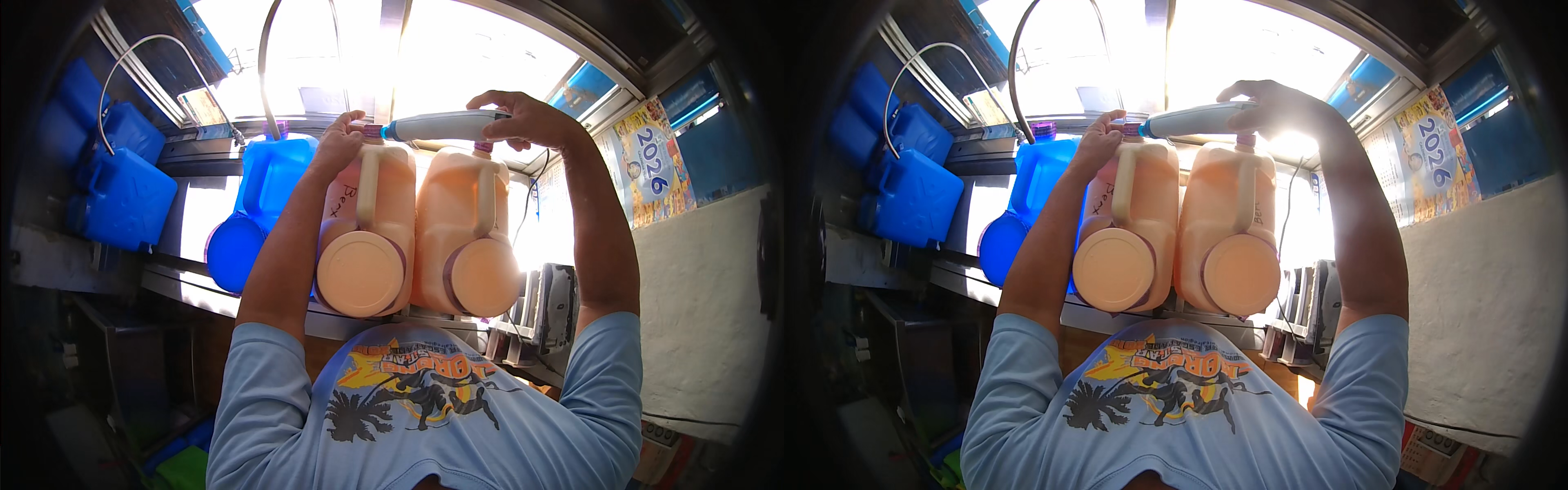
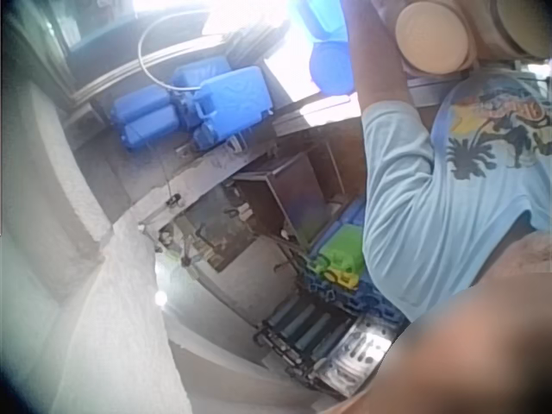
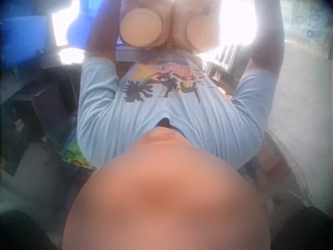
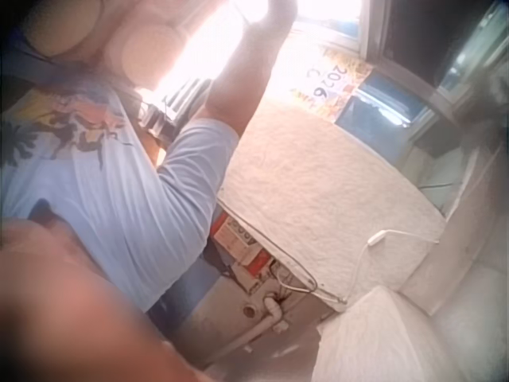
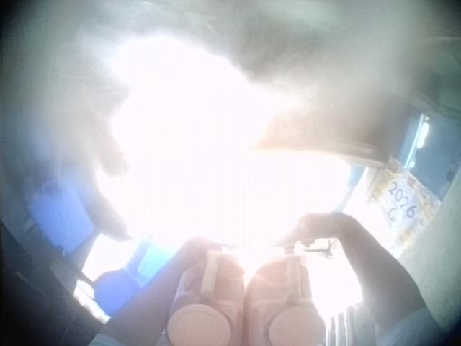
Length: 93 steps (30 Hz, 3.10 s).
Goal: The person uses a handheld electric pump to fill several large plastic jugs with liquid from a tap. After filling, the person moves the jugs to the floor and then rinses a large transparent bottle under running water in a sink.
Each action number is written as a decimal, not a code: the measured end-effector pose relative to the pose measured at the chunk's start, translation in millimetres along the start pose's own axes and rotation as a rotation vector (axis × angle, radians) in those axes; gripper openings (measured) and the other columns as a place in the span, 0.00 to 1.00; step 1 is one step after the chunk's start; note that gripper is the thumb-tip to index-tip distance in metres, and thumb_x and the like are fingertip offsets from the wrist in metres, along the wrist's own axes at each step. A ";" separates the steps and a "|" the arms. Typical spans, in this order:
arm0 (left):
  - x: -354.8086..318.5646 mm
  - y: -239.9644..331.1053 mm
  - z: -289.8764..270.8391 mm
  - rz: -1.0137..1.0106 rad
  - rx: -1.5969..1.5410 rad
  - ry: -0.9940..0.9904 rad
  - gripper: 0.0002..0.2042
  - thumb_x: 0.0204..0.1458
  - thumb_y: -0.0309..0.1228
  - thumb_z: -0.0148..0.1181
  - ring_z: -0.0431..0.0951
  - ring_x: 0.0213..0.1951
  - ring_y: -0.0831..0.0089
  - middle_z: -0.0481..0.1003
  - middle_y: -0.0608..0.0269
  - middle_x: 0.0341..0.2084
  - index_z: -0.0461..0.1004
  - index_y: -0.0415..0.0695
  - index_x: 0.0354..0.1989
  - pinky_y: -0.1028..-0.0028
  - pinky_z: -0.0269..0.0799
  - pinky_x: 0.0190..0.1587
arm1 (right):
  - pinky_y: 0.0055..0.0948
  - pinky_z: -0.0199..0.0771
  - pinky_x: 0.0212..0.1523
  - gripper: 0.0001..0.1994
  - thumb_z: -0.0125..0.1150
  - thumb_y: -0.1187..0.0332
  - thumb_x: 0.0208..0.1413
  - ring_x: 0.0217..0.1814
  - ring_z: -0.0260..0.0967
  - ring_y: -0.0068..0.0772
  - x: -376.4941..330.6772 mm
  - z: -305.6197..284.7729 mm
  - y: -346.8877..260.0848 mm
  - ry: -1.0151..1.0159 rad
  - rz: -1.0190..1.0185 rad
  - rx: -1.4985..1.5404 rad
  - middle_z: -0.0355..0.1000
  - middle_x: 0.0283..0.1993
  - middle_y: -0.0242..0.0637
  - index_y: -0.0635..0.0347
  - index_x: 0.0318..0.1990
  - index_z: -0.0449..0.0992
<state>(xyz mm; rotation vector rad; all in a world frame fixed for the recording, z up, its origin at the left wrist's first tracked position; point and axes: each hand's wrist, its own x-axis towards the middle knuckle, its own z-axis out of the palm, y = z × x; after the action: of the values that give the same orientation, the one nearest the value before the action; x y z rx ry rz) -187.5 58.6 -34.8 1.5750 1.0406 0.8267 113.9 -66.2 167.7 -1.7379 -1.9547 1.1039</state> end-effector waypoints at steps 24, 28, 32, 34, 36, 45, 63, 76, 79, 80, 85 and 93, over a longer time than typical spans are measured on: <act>-24.4 55.2 -139.6 -0.009 0.743 0.132 0.31 0.53 0.36 0.67 0.75 0.61 0.53 0.73 0.40 0.58 0.68 0.39 0.65 0.61 0.71 0.61 | 0.18 0.61 0.17 0.27 0.66 0.66 0.52 0.16 0.59 0.14 53.8 8.3 -27.9 -0.016 -0.129 0.076 0.71 0.27 0.30 0.58 0.61 0.72; -19.9 42.4 -160.7 -0.115 0.504 0.129 0.34 0.54 0.40 0.68 0.76 0.59 0.57 0.75 0.42 0.57 0.65 0.35 0.66 0.64 0.72 0.59 | 0.21 0.61 0.18 0.27 0.66 0.65 0.52 0.17 0.60 0.15 78.4 22.4 -33.8 -0.021 -0.121 0.049 0.71 0.28 0.31 0.60 0.61 0.71; -13.1 27.8 -162.6 -0.124 0.428 0.075 0.32 0.56 0.38 0.68 0.76 0.58 0.58 0.75 0.44 0.57 0.66 0.36 0.66 0.66 0.71 0.60 | 0.23 0.61 0.19 0.28 0.65 0.64 0.52 0.19 0.60 0.17 95.8 30.9 -37.5 -0.066 -0.145 0.024 0.71 0.28 0.32 0.61 0.62 0.71; -10.8 23.3 -162.3 -0.140 0.412 0.070 0.30 0.56 0.37 0.67 0.76 0.58 0.58 0.75 0.44 0.57 0.67 0.36 0.65 0.66 0.71 0.60 | 0.23 0.60 0.19 0.28 0.65 0.64 0.53 0.19 0.60 0.18 102.3 33.9 -37.3 -0.086 -0.162 0.058 0.72 0.28 0.33 0.61 0.62 0.71; -9.7 21.0 -162.4 -0.179 0.387 0.079 0.28 0.57 0.34 0.67 0.76 0.58 0.58 0.75 0.44 0.56 0.68 0.36 0.64 0.67 0.71 0.59 | 0.23 0.60 0.20 0.28 0.65 0.63 0.53 0.19 0.60 0.18 109.1 36.3 -36.8 -0.099 -0.172 0.071 0.72 0.29 0.33 0.61 0.62 0.71; -9.5 19.7 -162.9 -0.168 0.402 0.103 0.30 0.53 0.36 0.72 0.76 0.57 0.58 0.75 0.44 0.56 0.70 0.34 0.62 0.67 0.73 0.58 | 0.24 0.64 0.22 0.30 0.65 0.60 0.52 0.21 0.62 0.19 134.8 50.6 -37.6 -0.155 -0.219 0.084 0.75 0.32 0.35 0.59 0.63 0.71; -7.8 13.6 -165.9 -0.212 0.384 0.128 0.40 0.48 0.38 0.76 0.78 0.55 0.62 0.76 0.46 0.54 0.64 0.37 0.68 0.68 0.74 0.56 | 0.26 0.68 0.25 0.33 0.65 0.57 0.52 0.24 0.65 0.20 152.1 63.1 -36.9 -0.155 -0.271 0.072 0.77 0.34 0.38 0.59 0.65 0.70; -22.1 25.8 -170.2 -0.050 0.523 0.018 0.60 0.29 0.56 0.82 0.68 0.65 0.49 0.66 0.39 0.64 0.58 0.34 0.70 0.62 0.70 0.62 | 0.27 0.68 0.25 0.32 0.65 0.58 0.52 0.22 0.63 0.21 150.7 62.1 -36.5 -0.137 -0.280 0.073 0.76 0.33 0.39 0.58 0.65 0.70; -23.4 27.2 -170.9 -0.064 0.548 0.026 0.61 0.29 0.57 0.81 0.68 0.65 0.49 0.66 0.39 0.64 0.57 0.34 0.70 0.60 0.69 0.63 | 0.27 0.69 0.25 0.32 0.65 0.58 0.52 0.23 0.63 0.21 151.0 63.3 -35.6 -0.140 -0.269 0.081 0.76 0.35 0.40 0.59 0.65 0.70; -23.8 27.1 -171.1 -0.067 0.547 0.033 0.61 0.29 0.58 0.81 0.68 0.65 0.49 0.68 0.39 0.62 0.57 0.36 0.71 0.57 0.68 0.64 | 0.27 0.69 0.25 0.32 0.65 0.58 0.52 0.23 0.63 0.21 151.2 63.6 -35.3 -0.142 -0.270 0.088 0.76 0.35 0.40 0.59 0.65 0.70; -25.3 22.3 -168.9 -0.037 0.608 0.062 0.61 0.29 0.59 0.81 0.69 0.64 0.53 0.68 0.40 0.62 0.58 0.35 0.71 0.64 0.72 0.59 | 0.27 0.69 0.25 0.33 0.65 0.58 0.51 0.23 0.63 0.21 151.7 64.7 -30.1 -0.150 -0.235 0.073 0.76 0.37 0.41 0.60 0.65 0.70; -25.8 20.5 -167.3 -0.134 0.565 0.052 0.57 0.34 0.59 0.80 0.71 0.62 0.50 0.72 0.40 0.56 0.58 0.39 0.71 0.55 0.67 0.64 | 0.26 0.70 0.26 0.33 0.66 0.57 0.51 0.24 0.64 0.22 149.4 66.5 -22.8 -0.164 -0.252 0.118 0.76 0.41 0.44 0.61 0.65 0.70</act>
<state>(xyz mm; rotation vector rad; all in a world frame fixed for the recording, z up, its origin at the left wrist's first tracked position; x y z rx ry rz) -343.0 95.9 24.1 1.9265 1.4883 0.5037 20.0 52.1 101.1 -1.3349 -2.0878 1.2734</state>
